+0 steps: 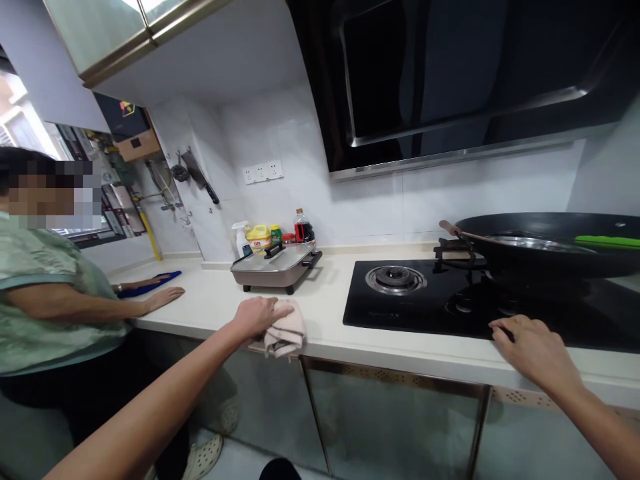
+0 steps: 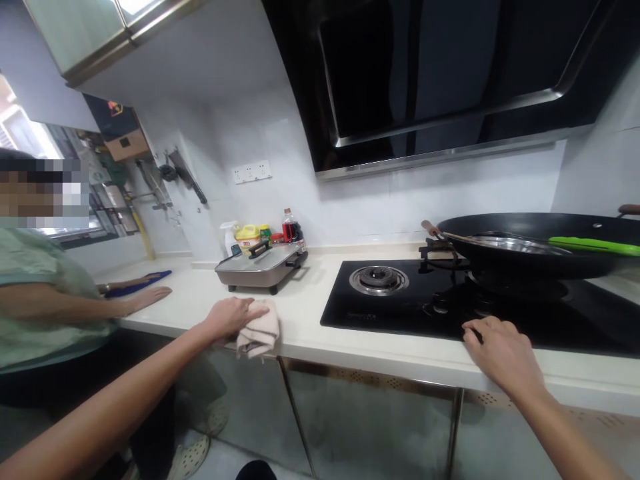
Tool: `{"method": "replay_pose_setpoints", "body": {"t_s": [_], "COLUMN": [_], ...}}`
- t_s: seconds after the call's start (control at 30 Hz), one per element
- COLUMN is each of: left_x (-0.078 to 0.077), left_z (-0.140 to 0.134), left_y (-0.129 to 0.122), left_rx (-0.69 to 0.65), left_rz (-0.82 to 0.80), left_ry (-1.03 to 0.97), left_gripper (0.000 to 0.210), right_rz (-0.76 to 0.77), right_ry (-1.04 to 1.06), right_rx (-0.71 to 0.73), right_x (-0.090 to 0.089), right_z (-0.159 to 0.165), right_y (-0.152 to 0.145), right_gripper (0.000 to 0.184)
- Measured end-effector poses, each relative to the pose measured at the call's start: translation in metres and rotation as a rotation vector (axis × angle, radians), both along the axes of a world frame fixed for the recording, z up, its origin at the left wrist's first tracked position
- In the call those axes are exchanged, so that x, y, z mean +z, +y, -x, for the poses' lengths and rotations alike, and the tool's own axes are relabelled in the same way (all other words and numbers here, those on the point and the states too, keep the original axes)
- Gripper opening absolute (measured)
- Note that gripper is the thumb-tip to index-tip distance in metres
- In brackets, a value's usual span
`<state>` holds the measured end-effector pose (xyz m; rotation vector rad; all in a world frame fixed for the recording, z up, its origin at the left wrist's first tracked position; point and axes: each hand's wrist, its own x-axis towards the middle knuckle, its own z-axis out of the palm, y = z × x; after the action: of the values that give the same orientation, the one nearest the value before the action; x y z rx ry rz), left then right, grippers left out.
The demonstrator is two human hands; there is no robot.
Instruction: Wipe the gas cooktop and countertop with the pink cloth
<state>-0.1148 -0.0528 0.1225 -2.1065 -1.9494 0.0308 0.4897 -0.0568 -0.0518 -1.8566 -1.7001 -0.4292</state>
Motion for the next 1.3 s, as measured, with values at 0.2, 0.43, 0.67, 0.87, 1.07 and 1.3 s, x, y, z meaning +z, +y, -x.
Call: {"method": "replay_pose_setpoints", "body": {"t_s": [0.2, 0.43, 0.67, 0.87, 1.07, 1.3], "left_x": [0.014, -0.056, -0.036, -0.044, -0.049, -0.038], "left_z": [-0.061, -0.089, -0.063, -0.067, -0.076, -0.075], "left_y": [0.037, 0.022, -0.007, 0.005, 0.048, 0.085], "left_rx": [0.138, -0.049, -0.186, -0.435, -0.255, -0.121], "left_rz": [-0.239, -0.078, -0.020, -0.082, 0.233, 0.231], "left_ry": [-0.177, -0.073, 0.060, -0.171, -0.220, -0.167], "left_gripper": [0.060, 0.039, 0.055, 0.050, 0.064, 0.084], "right_rz": [0.010, 0.006, 0.039, 0.035, 0.033, 0.106], "right_ry": [-0.008, 0.008, 0.004, -0.002, -0.011, 0.015], "right_rx": [-0.002, 0.016, -0.003, -0.018, -0.004, -0.033], "right_x": [0.001, 0.002, 0.004, 0.006, 0.001, 0.008], "right_z": [0.000, -0.001, -0.001, 0.004, -0.003, -0.001], "right_y": [0.000, -0.002, -0.005, -0.006, -0.003, -0.007], "right_gripper": [0.050, 0.047, 0.041, 0.045, 0.048, 0.048]}}
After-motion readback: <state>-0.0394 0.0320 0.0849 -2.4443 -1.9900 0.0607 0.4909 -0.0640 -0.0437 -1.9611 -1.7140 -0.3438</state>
